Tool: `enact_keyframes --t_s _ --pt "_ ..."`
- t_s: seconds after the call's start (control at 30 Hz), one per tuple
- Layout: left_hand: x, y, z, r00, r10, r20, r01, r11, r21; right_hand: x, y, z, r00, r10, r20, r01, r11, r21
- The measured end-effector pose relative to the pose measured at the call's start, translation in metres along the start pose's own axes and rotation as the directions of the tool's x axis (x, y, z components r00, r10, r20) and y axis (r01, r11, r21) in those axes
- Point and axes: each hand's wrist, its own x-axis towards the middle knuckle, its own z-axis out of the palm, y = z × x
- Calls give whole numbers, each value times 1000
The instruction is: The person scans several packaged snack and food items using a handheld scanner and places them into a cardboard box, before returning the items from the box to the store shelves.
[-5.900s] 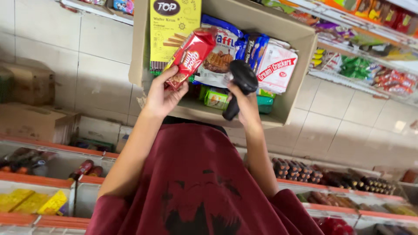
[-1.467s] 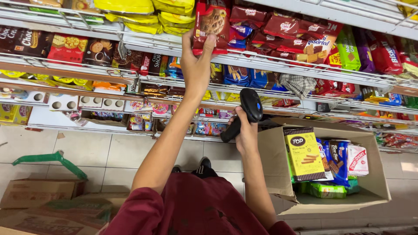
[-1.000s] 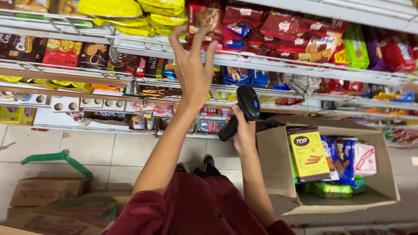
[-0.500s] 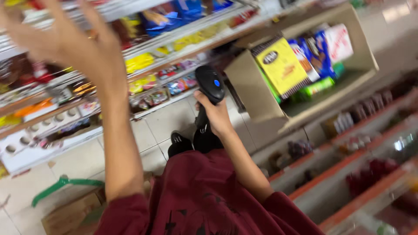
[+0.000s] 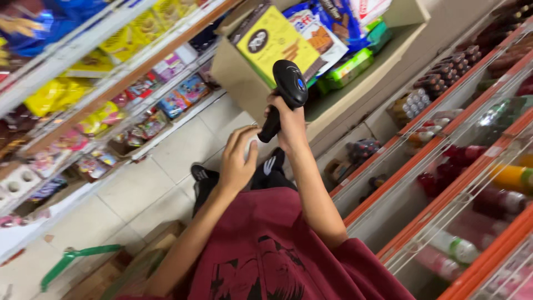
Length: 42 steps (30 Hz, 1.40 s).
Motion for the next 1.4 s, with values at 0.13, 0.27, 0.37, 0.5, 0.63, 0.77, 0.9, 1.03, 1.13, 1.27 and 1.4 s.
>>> enact_keyframes --t_s 0.13,0.27,0.37,0.5,0.63,0.77,0.9,1.03,1.13,1.27,1.4 --pt "31 11 82 996 -89 -29 87 994 -65 24 -29 -78 1000 0 30 2 998 -60" --pt "70 19 154 994 -66 93 88 963 -254 25 -40 -124 991 131 -13 -131 990 -54" --pt "79 18 188 979 -179 94 197 947 -255 33 -43 -148 984 176 36 -167 971 -172" --pt "82 7 204 943 -315 104 332 903 -274 57 -50 -164 955 273 117 -192 866 -461" --pt "105 -13 209 916 -398 47 368 790 -490 101 -78 -181 825 255 505 28 873 -487" --pt "137 -20 199 836 -542 -90 505 822 -263 147 -130 -217 889 286 356 -64 850 -522" --pt "169 1 235 930 -338 -144 320 938 -136 174 -140 -227 727 342 596 29 851 -524" --pt "201 34 295 979 -114 -166 114 993 -12 198 -126 -221 827 454 333 -219 804 -553" --pt "221 37 316 991 -128 -31 125 989 -83 234 -150 -239 909 329 256 -305 944 -128" --pt "243 24 355 829 -522 200 559 779 -283 288 -206 -297 928 288 235 -233 943 -235" --pt "261 3 416 717 -692 83 613 683 397 336 -258 -340 952 256 165 -187 920 -345"
